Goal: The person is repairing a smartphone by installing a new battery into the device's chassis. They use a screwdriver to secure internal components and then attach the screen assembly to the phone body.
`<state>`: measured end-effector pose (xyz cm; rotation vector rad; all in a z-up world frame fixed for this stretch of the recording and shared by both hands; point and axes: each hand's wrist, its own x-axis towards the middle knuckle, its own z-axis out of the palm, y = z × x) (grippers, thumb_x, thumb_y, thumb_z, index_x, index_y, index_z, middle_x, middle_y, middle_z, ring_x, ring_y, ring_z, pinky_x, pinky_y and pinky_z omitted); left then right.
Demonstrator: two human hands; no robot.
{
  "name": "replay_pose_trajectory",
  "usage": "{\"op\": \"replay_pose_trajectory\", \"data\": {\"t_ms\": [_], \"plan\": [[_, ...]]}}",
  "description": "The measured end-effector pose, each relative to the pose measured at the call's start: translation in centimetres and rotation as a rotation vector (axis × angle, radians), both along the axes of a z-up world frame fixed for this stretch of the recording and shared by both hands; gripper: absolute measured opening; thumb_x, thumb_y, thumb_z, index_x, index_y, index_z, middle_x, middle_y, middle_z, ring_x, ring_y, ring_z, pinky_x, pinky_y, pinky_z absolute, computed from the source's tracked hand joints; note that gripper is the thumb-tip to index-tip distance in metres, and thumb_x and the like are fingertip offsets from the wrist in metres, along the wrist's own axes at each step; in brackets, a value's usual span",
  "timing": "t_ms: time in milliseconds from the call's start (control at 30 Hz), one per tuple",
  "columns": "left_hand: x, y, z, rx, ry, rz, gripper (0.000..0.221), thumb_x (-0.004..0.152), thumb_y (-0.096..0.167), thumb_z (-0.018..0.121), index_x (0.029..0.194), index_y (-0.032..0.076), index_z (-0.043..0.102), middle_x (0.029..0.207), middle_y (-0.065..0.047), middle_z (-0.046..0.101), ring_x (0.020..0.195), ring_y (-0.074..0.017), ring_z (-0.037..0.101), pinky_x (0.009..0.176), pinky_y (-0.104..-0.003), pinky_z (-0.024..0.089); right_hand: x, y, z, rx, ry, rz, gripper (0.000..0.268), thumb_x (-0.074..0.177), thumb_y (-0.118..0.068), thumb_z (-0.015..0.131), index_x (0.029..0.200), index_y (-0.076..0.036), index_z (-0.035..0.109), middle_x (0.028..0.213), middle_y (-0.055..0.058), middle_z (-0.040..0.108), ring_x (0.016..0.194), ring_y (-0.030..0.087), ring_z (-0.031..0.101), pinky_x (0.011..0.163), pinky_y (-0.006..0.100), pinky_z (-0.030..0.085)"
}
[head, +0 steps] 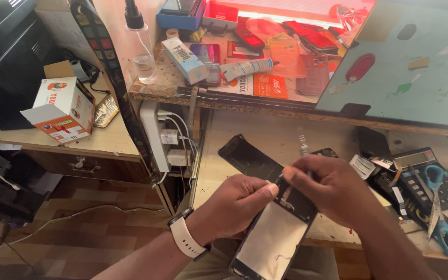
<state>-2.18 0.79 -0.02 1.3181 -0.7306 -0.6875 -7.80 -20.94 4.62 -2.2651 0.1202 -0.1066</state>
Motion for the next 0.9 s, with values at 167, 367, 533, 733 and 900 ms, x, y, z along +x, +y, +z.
{"op": "replay_pose_trajectory", "data": {"t_ms": [167, 367, 533, 733, 900], "plan": [[0.1, 0.0, -0.4, 0.081, -0.237, 0.093, 0.044, 0.105, 0.030, 0.054, 0.072, 0.003, 0.057, 0.056, 0.005, 0.044, 0.054, -0.0049, 0.040, 0.047, -0.028, 0.037, 0.4, 1.8, 0.7, 0.002, 0.067, 0.035, 0.029, 0.092, -0.030, 0.065, 0.087, -0.004, 0.076, 0.068, 0.003, 0.063, 0.062, 0.009, 0.056, 0.056, 0.030, 0.048], [0.2, -0.2, -0.9, 0.023, -0.168, 0.051, 0.043, 0.106, 0.030, 0.053, 0.073, 0.004, 0.058, 0.060, 0.007, 0.047, 0.057, -0.0041, 0.042, 0.049, -0.027, 0.039, 0.3, 1.5, -0.5, 0.106, 0.074, 0.007, 0.031, 0.095, -0.028, 0.063, 0.082, -0.002, 0.073, 0.064, 0.001, 0.059, 0.060, 0.008, 0.051, 0.054, 0.029, 0.044], [0.2, 0.4, -0.2, -0.080, 0.175, -0.046, 0.041, 0.108, 0.033, 0.056, 0.081, 0.004, 0.062, 0.065, 0.008, 0.048, 0.056, -0.0037, 0.040, 0.047, -0.024, 0.034, 0.4, 0.8, -1.4, 0.247, -0.085, 0.048, 0.029, 0.098, -0.025, 0.063, 0.085, -0.001, 0.072, 0.072, -0.002, 0.057, 0.063, 0.007, 0.052, 0.053, 0.026, 0.044], [-0.9, 1.0, 0.2, -0.179, 0.128, -0.208, 0.041, 0.101, 0.035, 0.069, 0.120, -0.001, 0.061, 0.101, -0.002, 0.061, 0.088, -0.0066, 0.056, 0.076, -0.024, 0.050, -0.7, -0.4, -2.5, 0.320, -0.256, 0.006, 0.026, 0.103, -0.022, 0.059, 0.095, -0.001, 0.071, 0.080, 0.002, 0.061, 0.070, 0.006, 0.054, 0.059, 0.024, 0.045], [-2.7, 0.7, 0.6, -0.366, 0.834, -0.500, 0.061, 0.100, 0.047, 0.063, 0.137, 0.001, 0.050, 0.114, -0.011, 0.063, 0.098, -0.0183, 0.069, 0.084, -0.031, 0.058, -0.8, -1.5, -3.0, 0.576, -0.413, 0.080, 0.025, 0.105, -0.024, 0.059, 0.104, -0.001, 0.067, 0.088, 0.005, 0.067, 0.077, 0.010, 0.063, 0.067, 0.025, 0.052]]}}
